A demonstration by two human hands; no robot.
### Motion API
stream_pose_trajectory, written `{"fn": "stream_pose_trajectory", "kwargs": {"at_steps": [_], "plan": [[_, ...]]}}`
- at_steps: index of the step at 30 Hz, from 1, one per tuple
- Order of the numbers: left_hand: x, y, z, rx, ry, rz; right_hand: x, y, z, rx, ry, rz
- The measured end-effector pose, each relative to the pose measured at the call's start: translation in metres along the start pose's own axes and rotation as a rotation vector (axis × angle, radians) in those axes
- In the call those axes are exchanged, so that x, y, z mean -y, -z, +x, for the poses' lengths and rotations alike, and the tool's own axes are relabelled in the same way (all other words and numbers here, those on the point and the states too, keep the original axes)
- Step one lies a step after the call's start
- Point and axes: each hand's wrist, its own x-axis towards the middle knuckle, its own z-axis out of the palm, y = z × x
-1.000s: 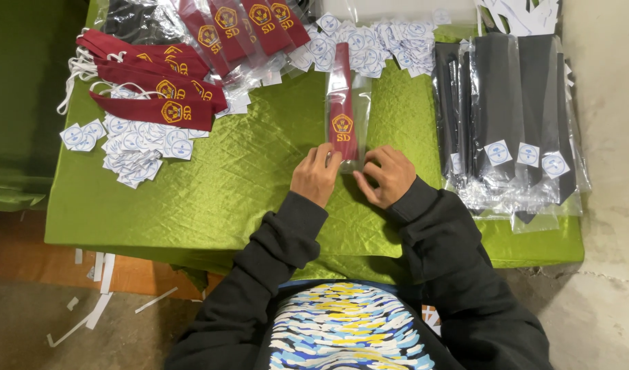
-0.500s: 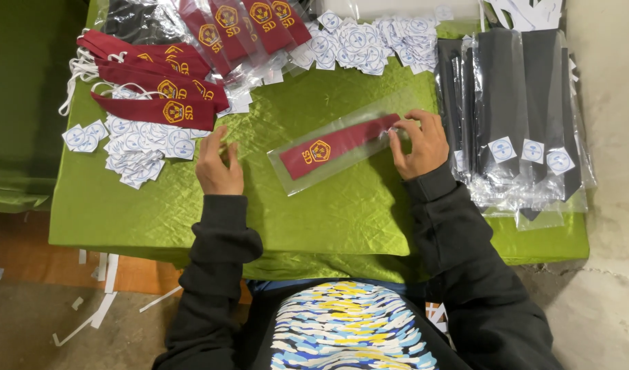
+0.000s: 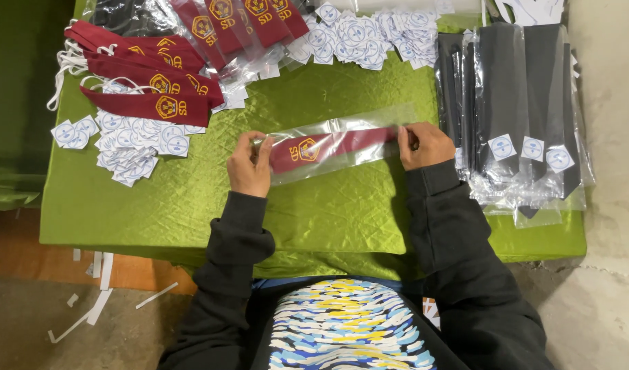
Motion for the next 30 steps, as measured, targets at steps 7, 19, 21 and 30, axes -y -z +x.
{"fn": "stream_pose_trajectory", "kwargs": {"at_steps": [7, 19, 21, 30], "plan": [[0.037, 0.007, 0.002, 0.222, 0.309, -0.664, -0.039, -0.009, -0.008, -0.187, -0.176, 0.304], [0.003, -0.008, 0.010, 0.098, 0.144, -0.412, -0.033, -0.003, 0.000, -0.384, -0.299, 0.504], [0.016, -0.011, 0.009, 0.085, 0.142, -0.420, -0.034, -0.003, 0.000, -0.376, -0.293, 0.505], [0.012, -0.008, -0.002, 0.024, 0.145, -0.412, -0.029, 0.001, -0.001, -0.297, -0.288, 0.482]]}}
